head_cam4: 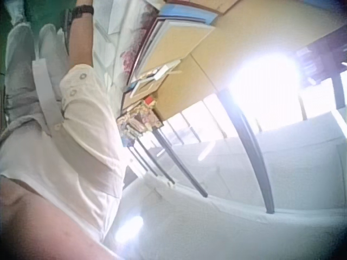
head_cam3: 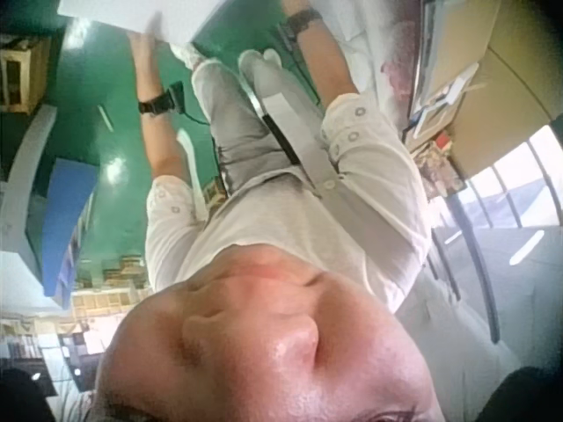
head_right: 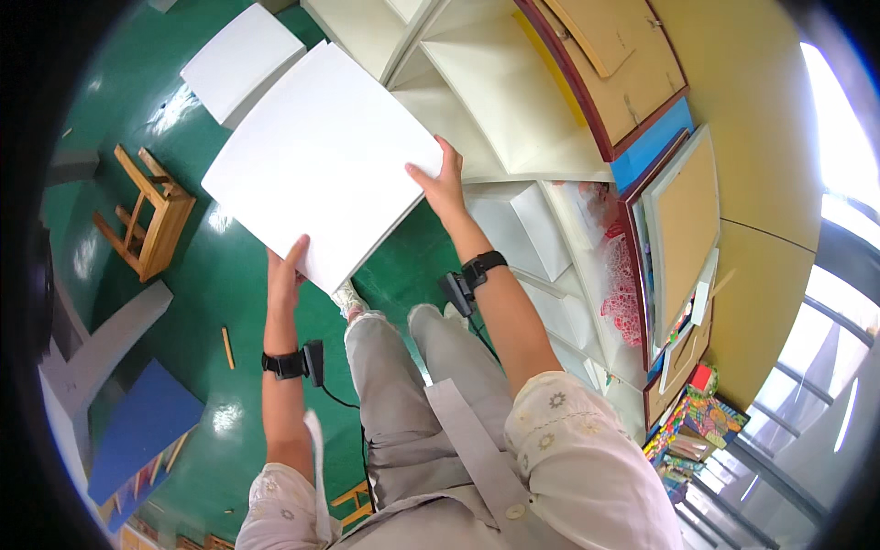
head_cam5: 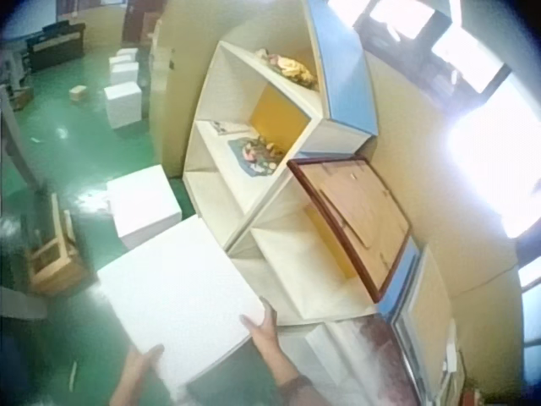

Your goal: Organizing framed artwork, craft materials, and storage cubes on shelves and tables.

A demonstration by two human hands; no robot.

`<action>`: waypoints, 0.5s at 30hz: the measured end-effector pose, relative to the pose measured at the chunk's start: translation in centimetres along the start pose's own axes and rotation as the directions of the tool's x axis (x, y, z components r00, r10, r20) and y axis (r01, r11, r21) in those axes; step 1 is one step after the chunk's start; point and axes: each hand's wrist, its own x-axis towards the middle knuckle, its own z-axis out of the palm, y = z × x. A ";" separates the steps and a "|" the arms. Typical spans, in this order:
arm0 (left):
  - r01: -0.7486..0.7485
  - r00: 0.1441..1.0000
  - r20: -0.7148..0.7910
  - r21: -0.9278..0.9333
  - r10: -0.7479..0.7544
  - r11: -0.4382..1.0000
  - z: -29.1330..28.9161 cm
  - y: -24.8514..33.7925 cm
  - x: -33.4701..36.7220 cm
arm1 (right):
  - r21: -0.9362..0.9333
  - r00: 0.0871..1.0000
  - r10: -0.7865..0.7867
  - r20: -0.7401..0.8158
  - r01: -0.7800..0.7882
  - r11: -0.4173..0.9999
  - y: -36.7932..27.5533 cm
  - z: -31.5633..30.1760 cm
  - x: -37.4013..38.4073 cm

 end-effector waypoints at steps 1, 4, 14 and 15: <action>0.001 0.995 0.095 -0.048 0.004 0.999 -0.4 -0.9 0.4 | 0.051 0.999 0.032 -0.019 -0.031 0.998 0.3 0.2 0.2; 0.043 0.971 0.235 -0.035 -0.034 0.998 -0.7 -1.1 -0.2 | 0.076 0.997 0.021 -0.070 -0.016 0.997 0.6 -1.0 -0.1; -0.136 0.910 0.410 0.141 0.068 0.981 11.5 7.7 -3.2 | 0.390 0.855 0.195 -0.481 0.009 0.921 -2.0 -11.6 -1.5; -0.117 0.912 0.409 0.183 0.033 0.976 12.3 7.6 -2.4 | 0.488 0.900 0.246 -0.360 -0.043 0.872 -1.7 -11.4 -2.0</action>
